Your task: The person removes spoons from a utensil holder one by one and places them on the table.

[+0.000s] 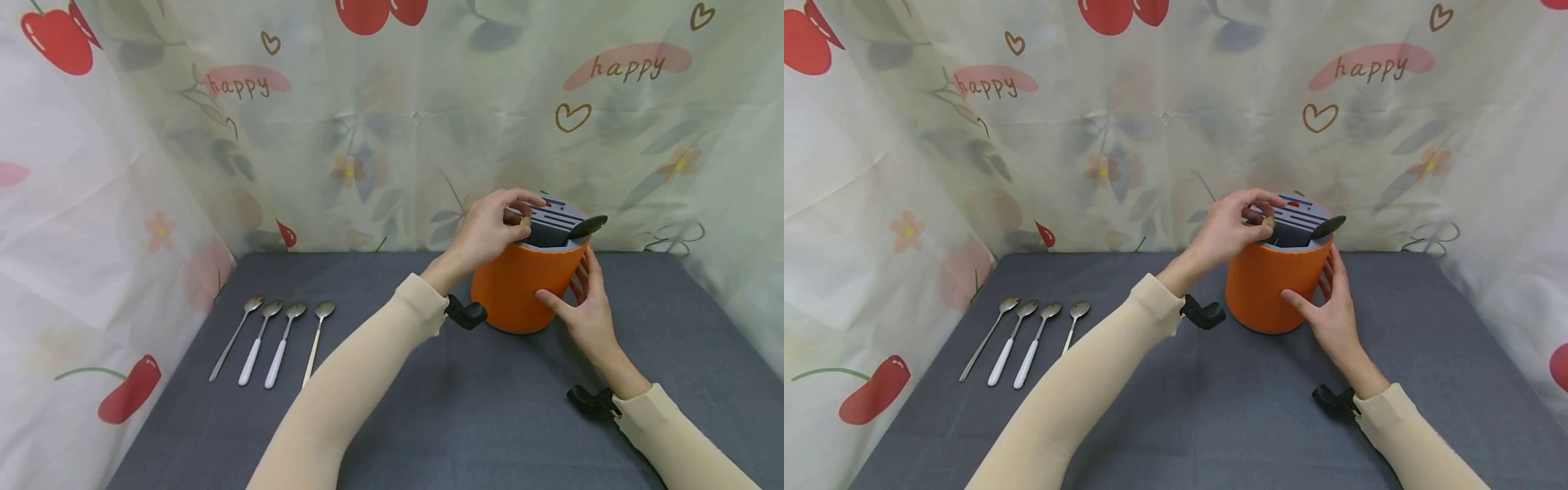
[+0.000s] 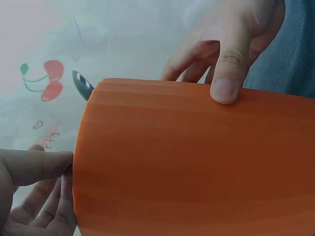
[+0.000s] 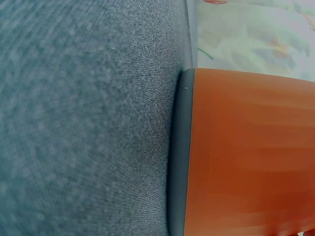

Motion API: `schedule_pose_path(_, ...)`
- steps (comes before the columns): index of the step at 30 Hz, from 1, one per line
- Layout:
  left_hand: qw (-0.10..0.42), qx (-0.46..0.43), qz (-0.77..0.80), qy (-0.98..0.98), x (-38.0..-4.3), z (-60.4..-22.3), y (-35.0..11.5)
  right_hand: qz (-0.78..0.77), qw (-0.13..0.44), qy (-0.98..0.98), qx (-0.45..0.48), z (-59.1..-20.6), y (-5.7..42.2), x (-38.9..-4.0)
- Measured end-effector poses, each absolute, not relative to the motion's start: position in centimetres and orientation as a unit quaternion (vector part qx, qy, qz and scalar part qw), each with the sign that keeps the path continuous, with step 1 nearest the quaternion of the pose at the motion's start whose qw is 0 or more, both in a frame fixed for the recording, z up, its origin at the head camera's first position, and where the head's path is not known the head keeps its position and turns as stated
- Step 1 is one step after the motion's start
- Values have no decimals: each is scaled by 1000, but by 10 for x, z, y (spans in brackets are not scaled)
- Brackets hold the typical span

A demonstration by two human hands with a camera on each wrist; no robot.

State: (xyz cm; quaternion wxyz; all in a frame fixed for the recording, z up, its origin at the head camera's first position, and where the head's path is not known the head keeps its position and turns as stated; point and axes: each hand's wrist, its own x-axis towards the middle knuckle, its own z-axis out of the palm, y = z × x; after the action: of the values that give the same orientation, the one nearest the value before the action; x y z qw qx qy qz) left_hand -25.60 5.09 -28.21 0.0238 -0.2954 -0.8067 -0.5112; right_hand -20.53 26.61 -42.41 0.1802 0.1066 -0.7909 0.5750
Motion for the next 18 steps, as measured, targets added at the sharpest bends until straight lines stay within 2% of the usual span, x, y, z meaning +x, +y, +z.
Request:
schedule_pose_path(7,11,-282,-521,-806,-256,-280,50,573,180,-792,105,-424,266,-205)
schedule_pose_path(18,50,-334,-507,-793,-258,-279,47,570,182,-794,104,-427,267,-205)
